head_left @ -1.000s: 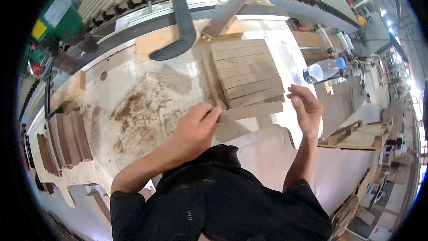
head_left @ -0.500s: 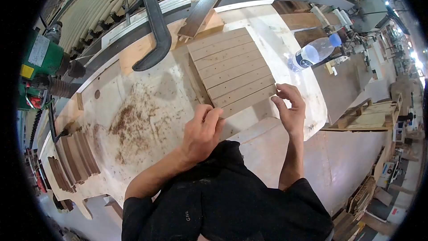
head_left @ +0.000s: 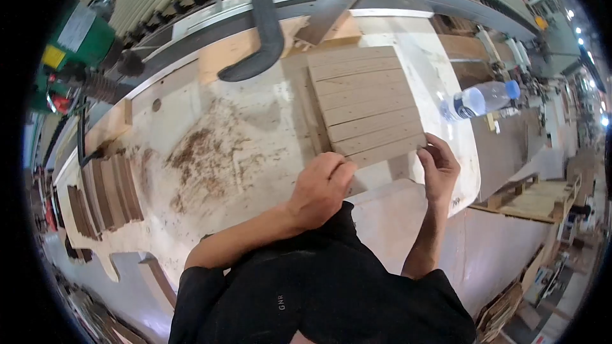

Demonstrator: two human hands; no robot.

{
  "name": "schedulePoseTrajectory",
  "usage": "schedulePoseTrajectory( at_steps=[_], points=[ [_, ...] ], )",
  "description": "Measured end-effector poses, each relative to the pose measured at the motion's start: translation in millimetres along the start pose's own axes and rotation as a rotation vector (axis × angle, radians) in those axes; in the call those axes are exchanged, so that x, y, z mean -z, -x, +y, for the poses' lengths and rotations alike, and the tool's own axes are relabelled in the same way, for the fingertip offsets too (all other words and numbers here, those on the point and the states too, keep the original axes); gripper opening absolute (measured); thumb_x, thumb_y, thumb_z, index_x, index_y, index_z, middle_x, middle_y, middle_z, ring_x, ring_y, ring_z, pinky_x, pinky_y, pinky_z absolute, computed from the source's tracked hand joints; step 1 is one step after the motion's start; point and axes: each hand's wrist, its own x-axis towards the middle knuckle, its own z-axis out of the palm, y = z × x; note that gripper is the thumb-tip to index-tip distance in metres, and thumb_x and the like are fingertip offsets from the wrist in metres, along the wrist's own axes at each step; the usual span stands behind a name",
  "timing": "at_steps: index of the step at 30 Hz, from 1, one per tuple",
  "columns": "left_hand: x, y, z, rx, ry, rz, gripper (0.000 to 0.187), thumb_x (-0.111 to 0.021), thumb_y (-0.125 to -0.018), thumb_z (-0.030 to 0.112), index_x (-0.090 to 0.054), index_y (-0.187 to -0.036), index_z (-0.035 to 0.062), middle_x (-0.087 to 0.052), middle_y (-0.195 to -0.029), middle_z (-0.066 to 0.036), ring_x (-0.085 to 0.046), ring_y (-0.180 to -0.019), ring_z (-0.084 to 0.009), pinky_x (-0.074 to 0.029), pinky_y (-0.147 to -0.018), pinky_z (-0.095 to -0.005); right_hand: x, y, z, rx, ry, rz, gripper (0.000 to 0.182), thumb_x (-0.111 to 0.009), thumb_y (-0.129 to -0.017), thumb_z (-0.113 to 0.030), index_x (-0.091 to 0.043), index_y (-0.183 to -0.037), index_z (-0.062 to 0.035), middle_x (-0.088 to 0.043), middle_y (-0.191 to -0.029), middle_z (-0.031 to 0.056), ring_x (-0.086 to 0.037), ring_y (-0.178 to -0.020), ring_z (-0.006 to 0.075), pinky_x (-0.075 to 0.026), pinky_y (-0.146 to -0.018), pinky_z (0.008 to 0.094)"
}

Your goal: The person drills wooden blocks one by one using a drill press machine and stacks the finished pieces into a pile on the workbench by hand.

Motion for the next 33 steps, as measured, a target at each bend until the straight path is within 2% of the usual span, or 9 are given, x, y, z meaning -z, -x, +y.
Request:
schedulePoseTrajectory(
  at_steps=[5, 8, 16, 18, 22, 25, 27, 29, 33],
  points=[
    [-8, 6, -8, -0.019, 0.036, 0.035, 0.029, -0.069, -0.077, -0.003, -0.060, -0.105, 0.0031, -0.056, -0.096, -0.015, -0.059, -0.083, -0.0319, -0.051, -0.069, -0.0388, 3, -3, 8, -0.004, -0.033, 0.011, 0.037, -0.072, -0.086, 0.003, -0.064, -0.122, 0.0026, -0.070, -0.096, 0.0060, -0.064, -0.088, 0.0102, -0.052, -0.080, 0.0236],
    [-8, 9, -11, -0.018, 0.050, 0.048, 0.031, -0.069, -0.077, -0.003, -0.060, -0.106, 0.0031, -0.056, -0.096, -0.015, -0.059, -0.085, -0.0322, -0.051, -0.071, -0.0389, 2, -3, 6, -0.045, -0.067, 0.010, 0.038, -0.071, -0.086, 0.000, -0.063, -0.122, 0.0057, -0.069, -0.108, 0.0108, -0.064, -0.096, 0.0152, -0.052, -0.087, 0.0295],
    [23, 19, -15, 0.088, 0.006, 0.054, 0.038, -0.072, -0.080, 0.007, -0.057, -0.115, 0.0037, -0.058, -0.101, -0.015, -0.060, -0.092, -0.0337, -0.051, -0.079, -0.0417, 9, -6, -12, -0.001, 0.084, 0.097, 0.046, -0.064, -0.091, -0.010, -0.056, -0.132, 0.0068, -0.064, -0.121, 0.0144, -0.064, -0.094, 0.0182, -0.053, -0.084, 0.0308],
    [53, 25, -19, 0.178, -0.118, 0.107, 0.040, -0.072, -0.081, 0.011, -0.057, -0.117, 0.0041, -0.059, -0.102, -0.014, -0.059, -0.095, -0.0340, -0.050, -0.081, -0.0429, 21, -15, -18, -0.004, 0.299, 0.180, 0.041, -0.061, -0.094, -0.013, -0.058, -0.133, 0.0023, -0.064, -0.121, 0.0134, -0.063, -0.095, 0.0183, -0.053, -0.083, 0.0310],
    [152, 62, -55, 0.396, -0.510, 0.289, 0.035, -0.074, -0.081, 0.018, -0.063, -0.112, 0.0053, -0.060, -0.104, -0.016, -0.059, -0.097, -0.0345, -0.050, -0.082, -0.0437, 21, -57, -24, 0.257, 0.209, 0.117, 0.034, -0.060, -0.099, -0.016, -0.062, -0.129, 0.0007, -0.066, -0.118, 0.0125, -0.062, -0.097, 0.0169, -0.052, -0.083, 0.0301],
    [241, 104, -83, 0.431, -0.828, 0.503, 0.027, -0.073, -0.078, 0.015, -0.068, -0.104, 0.0073, -0.062, -0.102, -0.017, -0.061, -0.093, -0.0358, -0.050, -0.080, -0.0440, 5, -104, -45, 0.363, 0.255, -0.099, 0.037, -0.060, -0.101, -0.023, -0.061, -0.131, -0.0017, -0.067, -0.119, 0.0072, -0.061, -0.102, 0.0151, -0.051, -0.086, 0.0295],
    [295, 127, -74, 0.686, -1.036, 0.593, 0.029, -0.073, -0.076, 0.014, -0.069, -0.105, 0.0081, -0.063, -0.104, -0.016, -0.061, -0.094, -0.0361, -0.050, -0.081, -0.0451, -23, -122, -75, 0.466, 0.286, -0.194, 0.037, -0.059, -0.101, -0.021, -0.060, -0.131, 0.0004, -0.066, -0.121, 0.0103, -0.062, -0.106, 0.0171, -0.050, -0.090, 0.0306],
    [345, 159, -82, 0.728, -1.237, 0.627, 0.022, -0.069, -0.080, 0.018, -0.068, -0.100, 0.0083, -0.061, -0.103, -0.015, -0.057, -0.100, -0.0351, -0.046, -0.085, -0.0488, -84, -110, -134, 0.530, 0.315, -0.232, 0.037, -0.059, -0.100, -0.017, -0.059, -0.131, 0.0031, -0.064, -0.122, 0.0144, -0.062, -0.109, 0.0193, -0.049, -0.094, 0.0308],
    [387, 195, -98, 1.034, -1.429, 0.463, 0.034, -0.066, -0.078, 0.012, -0.068, -0.112, 0.0054, -0.062, -0.112, -0.015, -0.057, -0.107, -0.0346, -0.045, -0.091, -0.0453, -163, -127, -189, 0.704, 0.300, -0.436, 0.035, -0.059, -0.100, -0.016, -0.059, -0.130, 0.0011, -0.065, -0.124, 0.0152, -0.063, -0.109, 0.0209, -0.050, -0.094, 0.0326]
  ],
)
